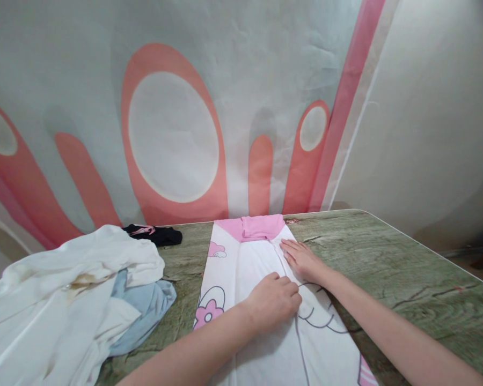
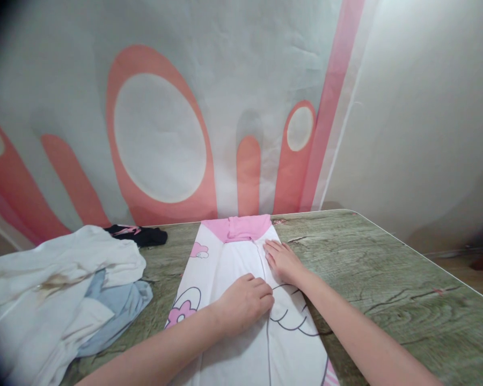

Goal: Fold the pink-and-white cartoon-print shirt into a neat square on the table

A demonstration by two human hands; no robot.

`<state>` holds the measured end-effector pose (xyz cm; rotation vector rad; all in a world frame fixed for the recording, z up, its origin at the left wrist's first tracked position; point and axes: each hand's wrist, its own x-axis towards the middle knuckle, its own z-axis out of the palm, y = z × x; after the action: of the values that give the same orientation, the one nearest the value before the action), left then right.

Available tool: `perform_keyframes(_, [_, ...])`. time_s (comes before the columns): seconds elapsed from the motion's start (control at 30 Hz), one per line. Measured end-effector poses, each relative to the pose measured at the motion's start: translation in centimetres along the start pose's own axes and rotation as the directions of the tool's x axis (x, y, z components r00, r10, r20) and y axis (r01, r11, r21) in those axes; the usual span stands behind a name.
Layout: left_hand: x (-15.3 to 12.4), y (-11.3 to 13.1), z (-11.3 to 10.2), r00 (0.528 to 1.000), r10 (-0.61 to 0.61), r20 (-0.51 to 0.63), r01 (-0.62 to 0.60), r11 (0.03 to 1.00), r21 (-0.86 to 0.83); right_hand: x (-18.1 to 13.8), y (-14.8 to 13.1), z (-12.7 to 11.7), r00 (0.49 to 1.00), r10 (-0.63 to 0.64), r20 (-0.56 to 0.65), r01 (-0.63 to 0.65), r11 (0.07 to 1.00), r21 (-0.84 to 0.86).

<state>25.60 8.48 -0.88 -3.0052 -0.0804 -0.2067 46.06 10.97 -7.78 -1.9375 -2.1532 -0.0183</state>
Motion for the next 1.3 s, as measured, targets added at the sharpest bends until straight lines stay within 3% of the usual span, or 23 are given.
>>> perform_keyframes(0.27, [-0.6, 0.0, -0.3, 1.000, -0.030, 0.007, 0.031, 0.997, -0.066, -0.7, -0.3, -1.1, 0.999, -0.023, -0.022, 0.022, 0.999, -0.037])
perform_keyframes(0.47, [-0.9, -0.3, -0.2, 0.998, -0.045, -0.046, 0.037, 0.985, -0.168, -4.4, -0.3, -1.7, 0.995, -0.098, 0.016, 0.098, 0.995, -0.023])
perform_keyframes(0.67, [-0.8, -0.4, 0.2, 0.996, -0.084, -0.008, 0.081, 0.977, -0.195, -7.2, 2.9, -1.6, 0.997, 0.075, 0.026, -0.073, 0.994, -0.078])
perform_keyframes(0.77, [-1.0, -0.1, 0.1, 0.998, -0.065, -0.015, 0.060, 0.970, -0.234, -7.8, 3.0, -1.8, 0.996, 0.088, 0.012, -0.087, 0.994, -0.065])
perform_keyframes(0.93, [-1.3, 0.4, 0.2, 0.997, -0.036, 0.074, 0.055, 0.958, -0.283, -8.6, 1.0, -2.4, 0.996, -0.027, 0.088, 0.026, 1.000, 0.009])
perform_keyframes(1.03, [-1.6, 0.6, -0.2, 0.990, -0.052, 0.130, 0.092, 0.941, -0.325, -8.8, 1.2, -2.8, 0.995, 0.026, 0.098, -0.024, 0.999, -0.021])
perform_keyframes(1.17, [-1.5, 1.0, -1.1, 0.984, 0.023, 0.174, 0.051, 0.912, -0.406, -8.7, 2.5, -2.8, 0.990, 0.114, 0.082, -0.110, 0.992, -0.059])
perform_keyframes(1.23, [-1.0, 1.0, -0.9, 0.986, -0.038, 0.162, 0.101, 0.910, -0.402, -8.3, 2.7, -2.6, 0.992, 0.102, 0.070, -0.099, 0.994, -0.053])
perform_keyframes(1.3, [-0.1, 0.6, -0.2, 0.976, -0.177, 0.127, 0.212, 0.910, -0.357, -7.8, 2.4, -2.3, 0.996, 0.065, 0.057, -0.062, 0.997, -0.045])
